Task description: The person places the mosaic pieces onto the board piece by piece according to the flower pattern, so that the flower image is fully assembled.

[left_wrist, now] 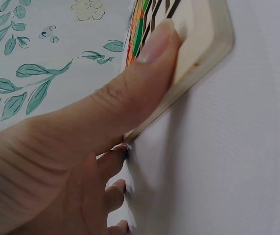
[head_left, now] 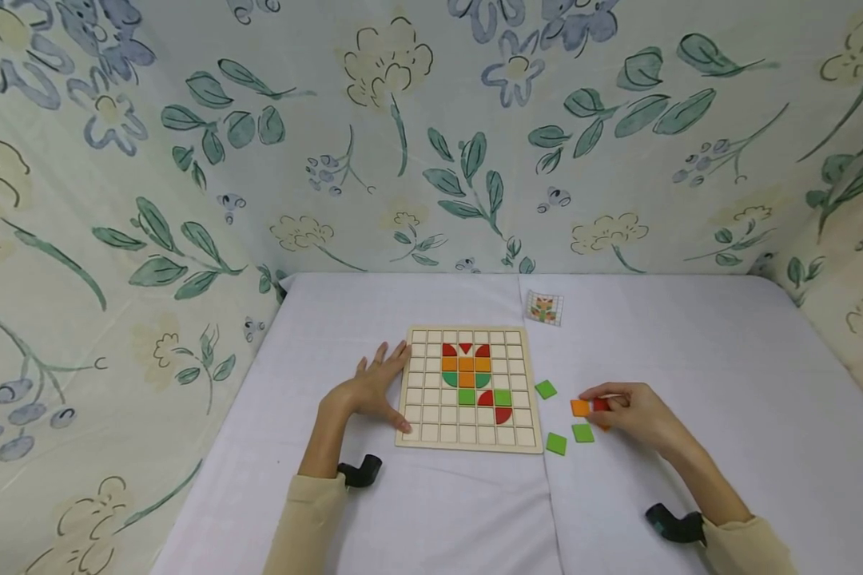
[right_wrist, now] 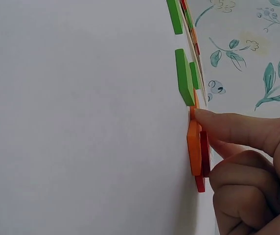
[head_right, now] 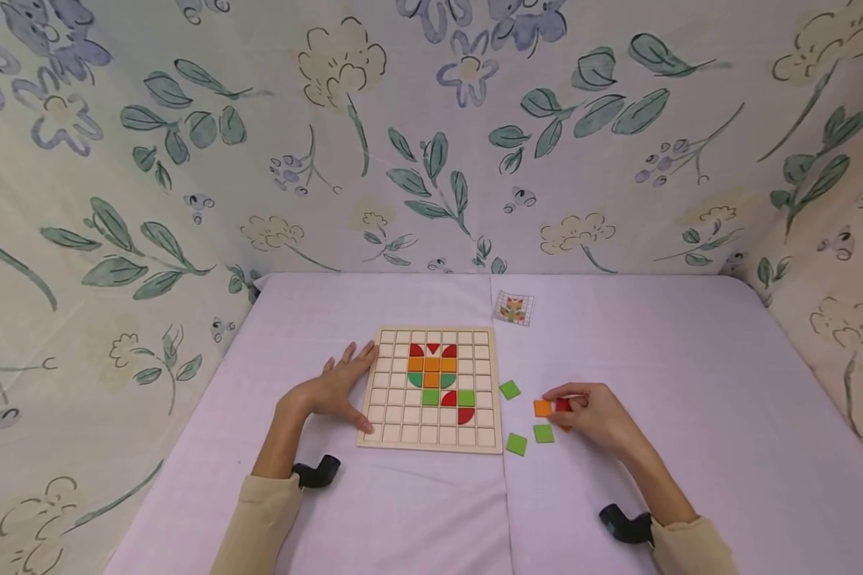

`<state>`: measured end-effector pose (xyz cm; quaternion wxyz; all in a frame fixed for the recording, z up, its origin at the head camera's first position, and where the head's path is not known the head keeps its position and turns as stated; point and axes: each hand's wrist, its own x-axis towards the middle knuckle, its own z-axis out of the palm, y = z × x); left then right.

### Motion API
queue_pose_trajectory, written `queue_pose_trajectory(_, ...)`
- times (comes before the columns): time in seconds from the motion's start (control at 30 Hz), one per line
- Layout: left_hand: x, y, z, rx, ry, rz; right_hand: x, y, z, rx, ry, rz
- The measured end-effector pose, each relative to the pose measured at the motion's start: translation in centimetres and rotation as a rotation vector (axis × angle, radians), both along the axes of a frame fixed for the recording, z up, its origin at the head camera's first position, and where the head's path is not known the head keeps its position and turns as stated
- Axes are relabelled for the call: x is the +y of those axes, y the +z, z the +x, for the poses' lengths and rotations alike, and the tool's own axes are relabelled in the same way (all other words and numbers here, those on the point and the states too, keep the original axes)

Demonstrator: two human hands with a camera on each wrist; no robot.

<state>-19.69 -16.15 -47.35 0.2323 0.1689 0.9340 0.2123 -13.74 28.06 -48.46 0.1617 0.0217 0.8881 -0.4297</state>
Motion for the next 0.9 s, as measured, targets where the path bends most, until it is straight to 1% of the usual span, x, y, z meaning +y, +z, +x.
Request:
queue_pose_trajectory(0.2, 0.0, 0.0, 0.0, 0.000, -0.006, 0.001, -0.3, -0.1, -0.1, 0.000, -0.030, 0.034)
queue_pose_trajectory(0.47, 0.0, 0.0, 0.0, 0.001, -0.007, 0.005, -0.9, -0.3, -0.1, -0.003, -0.056, 0.025)
queue_pose_trajectory(0.67, -0.1, -0.2, -0.1, -0.002, -0.003, 0.008, -1.0, -0.5, -0.1, 0.000, -0.079, 0.048)
queue_pose_trajectory(0.9, -0.2, -0.2, 0.0, 0.001, -0.006, 0.017, -1.2, -0.4, -0.2, 0.001, -0.090, 0.027)
